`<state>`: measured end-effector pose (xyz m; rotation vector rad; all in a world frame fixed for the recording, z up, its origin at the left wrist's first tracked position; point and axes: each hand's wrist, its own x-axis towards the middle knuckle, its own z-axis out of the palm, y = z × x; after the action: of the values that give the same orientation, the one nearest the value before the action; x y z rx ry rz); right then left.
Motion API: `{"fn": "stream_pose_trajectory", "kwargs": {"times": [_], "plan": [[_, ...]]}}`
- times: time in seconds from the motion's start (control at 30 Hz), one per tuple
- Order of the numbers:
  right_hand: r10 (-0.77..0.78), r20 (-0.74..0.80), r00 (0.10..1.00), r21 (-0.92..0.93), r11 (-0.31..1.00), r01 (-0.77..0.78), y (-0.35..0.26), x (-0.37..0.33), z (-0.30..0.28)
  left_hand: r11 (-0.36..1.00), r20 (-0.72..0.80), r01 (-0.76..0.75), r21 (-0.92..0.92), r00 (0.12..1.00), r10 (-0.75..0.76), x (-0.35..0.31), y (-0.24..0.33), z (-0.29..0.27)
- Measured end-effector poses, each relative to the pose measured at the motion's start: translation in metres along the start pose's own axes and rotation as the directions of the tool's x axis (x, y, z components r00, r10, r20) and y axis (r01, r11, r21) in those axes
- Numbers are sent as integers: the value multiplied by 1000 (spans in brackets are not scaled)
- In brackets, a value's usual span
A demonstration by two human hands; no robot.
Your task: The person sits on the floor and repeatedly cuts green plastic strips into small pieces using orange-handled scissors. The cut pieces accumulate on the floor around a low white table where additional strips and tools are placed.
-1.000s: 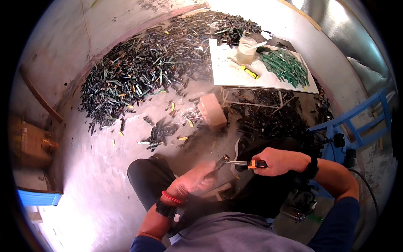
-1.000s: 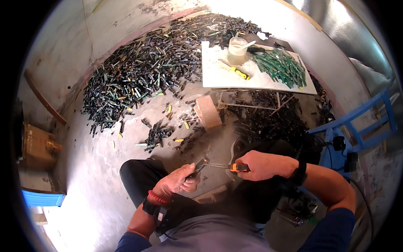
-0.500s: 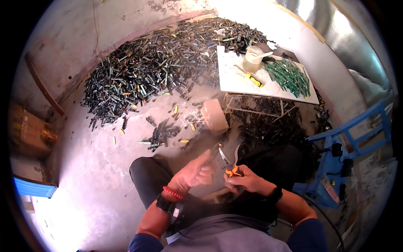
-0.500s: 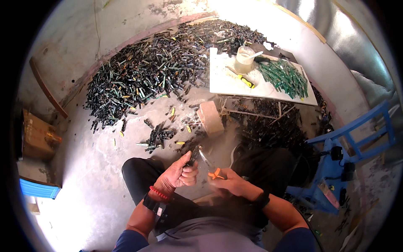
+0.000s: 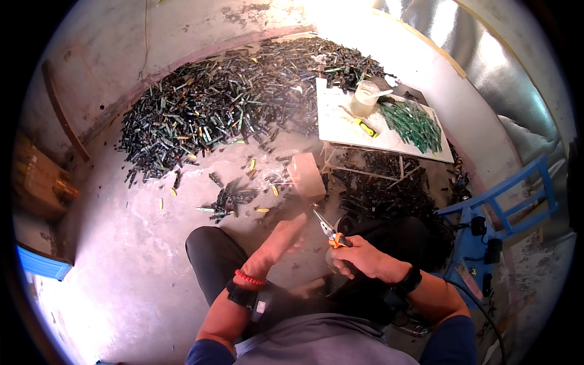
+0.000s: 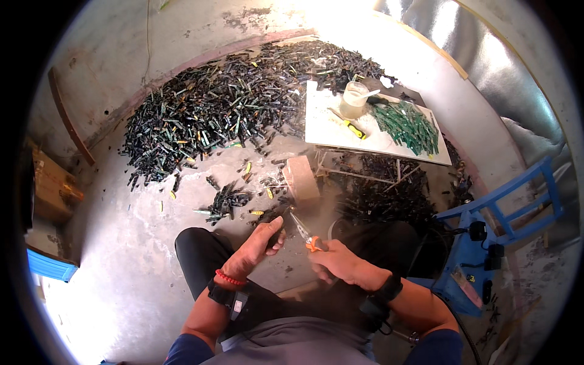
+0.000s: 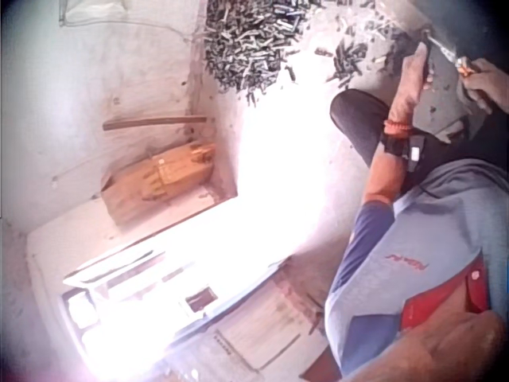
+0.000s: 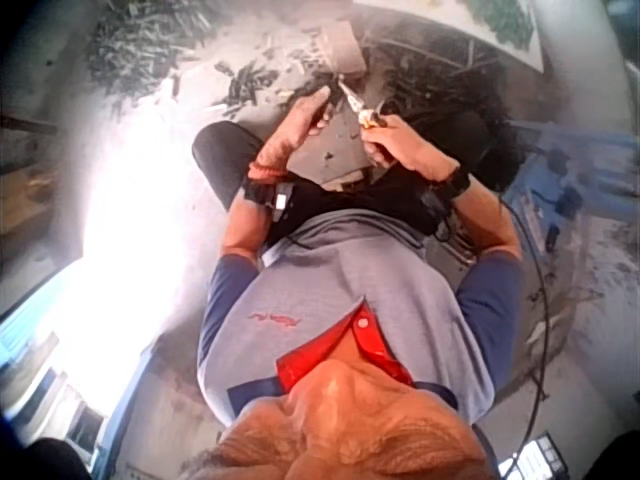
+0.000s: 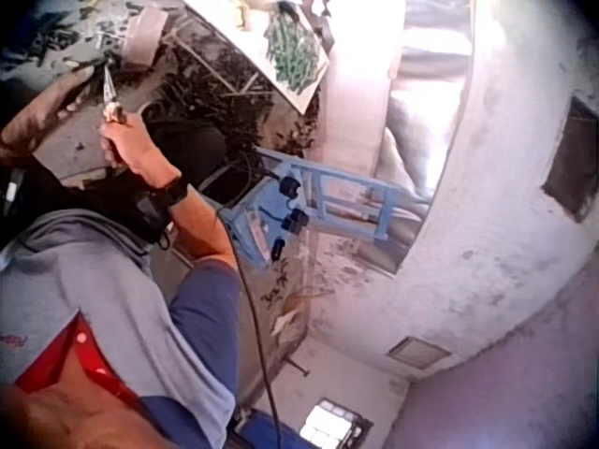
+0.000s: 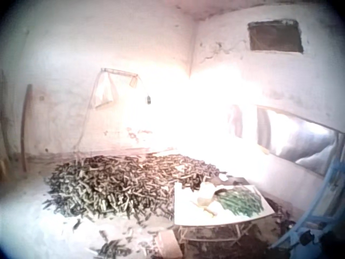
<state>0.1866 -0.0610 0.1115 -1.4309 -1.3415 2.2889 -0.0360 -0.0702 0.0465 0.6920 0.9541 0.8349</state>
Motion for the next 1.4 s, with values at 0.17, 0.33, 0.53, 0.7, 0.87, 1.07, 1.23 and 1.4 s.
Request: {"fn": "stream_pose_trajectory", "kwargs": {"times": [0.17,0.33,0.53,0.7,0.87,1.07,1.23,1.4], "plan": [[68,-77,995,185,981,-52,-11,1,29,931,-162,-172,322,959,233,4,-1,1],[32,-148,988,70,997,-22,-7,16,36,937,-255,-175,302,932,257,5,0,2],[-325,-255,911,-680,730,70,1,30,7,968,-217,6,-250,974,-62,5,7,9],[-421,-215,882,-759,640,120,7,27,-15,937,-114,31,-348,991,-75,0,10,3],[-164,-6,986,-125,979,162,5,25,-23,991,-165,-49,-122,986,29,6,0,-1],[-14,119,993,-115,993,28,-6,7,-4,980,-269,-165,114,944,190,11,-8,-1],[20,214,977,-3,1000,-20,-16,-1,10,946,-272,-235,222,917,291,17,-16,-3],[49,234,971,214,972,-101,-14,6,19,935,-287,-233,265,907,308,19,-17,-1]]}}
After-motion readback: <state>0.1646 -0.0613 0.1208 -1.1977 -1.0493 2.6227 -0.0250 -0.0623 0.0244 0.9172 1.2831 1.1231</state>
